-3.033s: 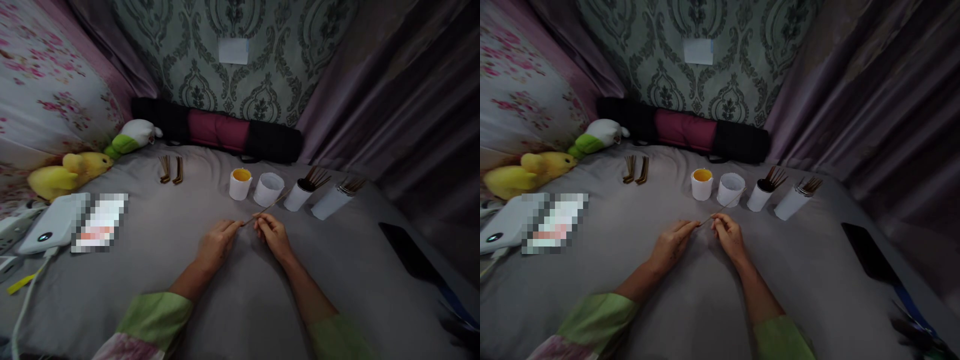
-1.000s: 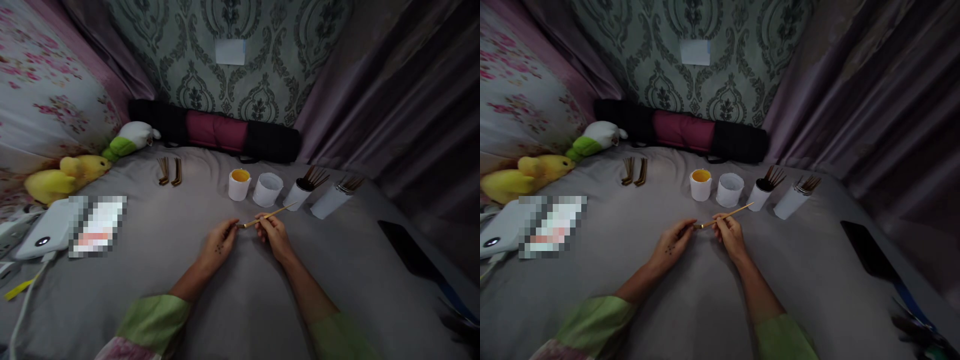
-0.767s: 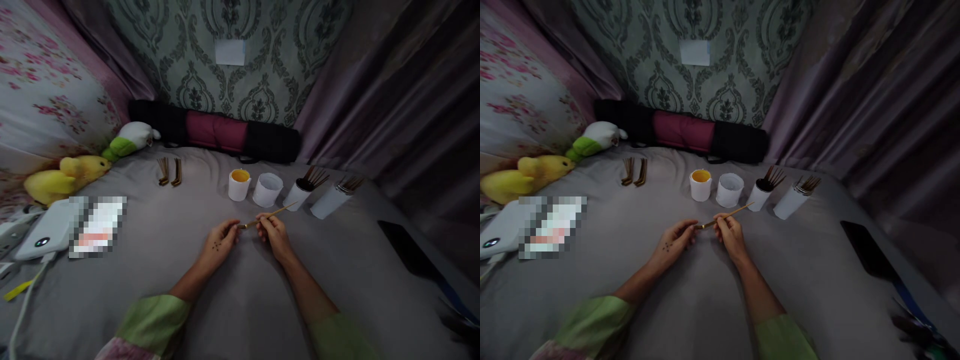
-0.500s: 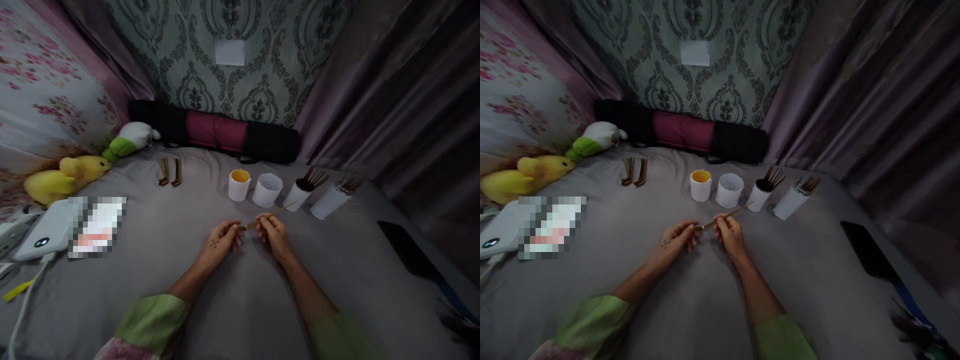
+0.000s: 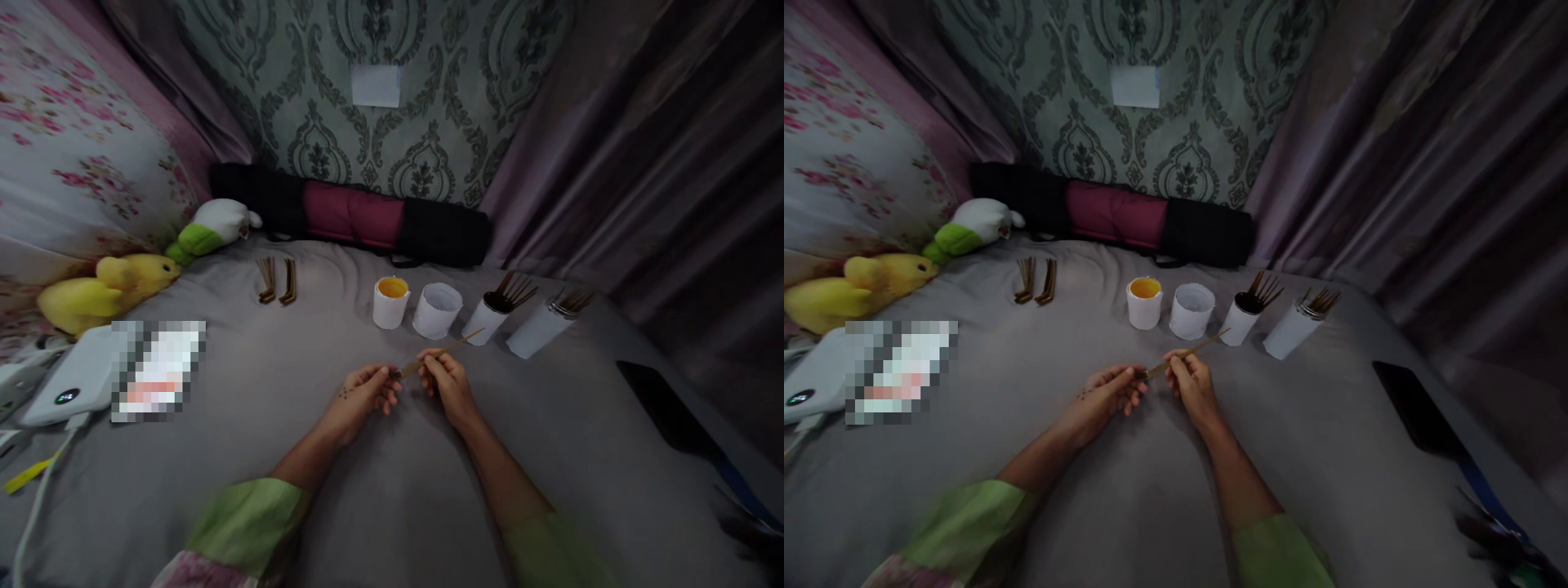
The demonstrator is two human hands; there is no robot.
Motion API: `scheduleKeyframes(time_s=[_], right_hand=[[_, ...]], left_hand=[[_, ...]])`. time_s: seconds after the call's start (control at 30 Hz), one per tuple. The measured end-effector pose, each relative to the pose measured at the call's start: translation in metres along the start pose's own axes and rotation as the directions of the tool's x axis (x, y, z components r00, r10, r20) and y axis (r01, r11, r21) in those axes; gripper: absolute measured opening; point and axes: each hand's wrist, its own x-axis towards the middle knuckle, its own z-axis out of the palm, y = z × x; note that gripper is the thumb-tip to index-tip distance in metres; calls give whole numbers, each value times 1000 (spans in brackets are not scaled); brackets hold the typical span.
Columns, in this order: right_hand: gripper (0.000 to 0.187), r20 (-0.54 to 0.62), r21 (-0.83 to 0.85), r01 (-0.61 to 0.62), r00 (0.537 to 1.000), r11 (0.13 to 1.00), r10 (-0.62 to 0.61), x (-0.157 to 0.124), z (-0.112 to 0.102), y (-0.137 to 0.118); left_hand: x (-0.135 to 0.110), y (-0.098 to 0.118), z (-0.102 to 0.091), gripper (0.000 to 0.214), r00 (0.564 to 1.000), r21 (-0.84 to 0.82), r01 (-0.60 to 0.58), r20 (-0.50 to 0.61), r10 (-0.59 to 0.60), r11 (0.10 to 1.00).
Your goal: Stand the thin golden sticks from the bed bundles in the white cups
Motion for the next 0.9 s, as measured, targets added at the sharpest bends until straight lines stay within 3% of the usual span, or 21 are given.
scheduleKeyframes(time_s=[0.27, 0.9], right_hand=[[26, 27, -20, 14, 1000, 1000, -13, 0, 0, -2], [27, 47, -28, 6, 999, 1000, -4, -3, 2, -5]], left_hand=[[-1, 1, -3, 27, 994, -100, 76, 90, -67, 992], [-4, 6, -2, 21, 983, -138, 159, 112, -144, 978]])
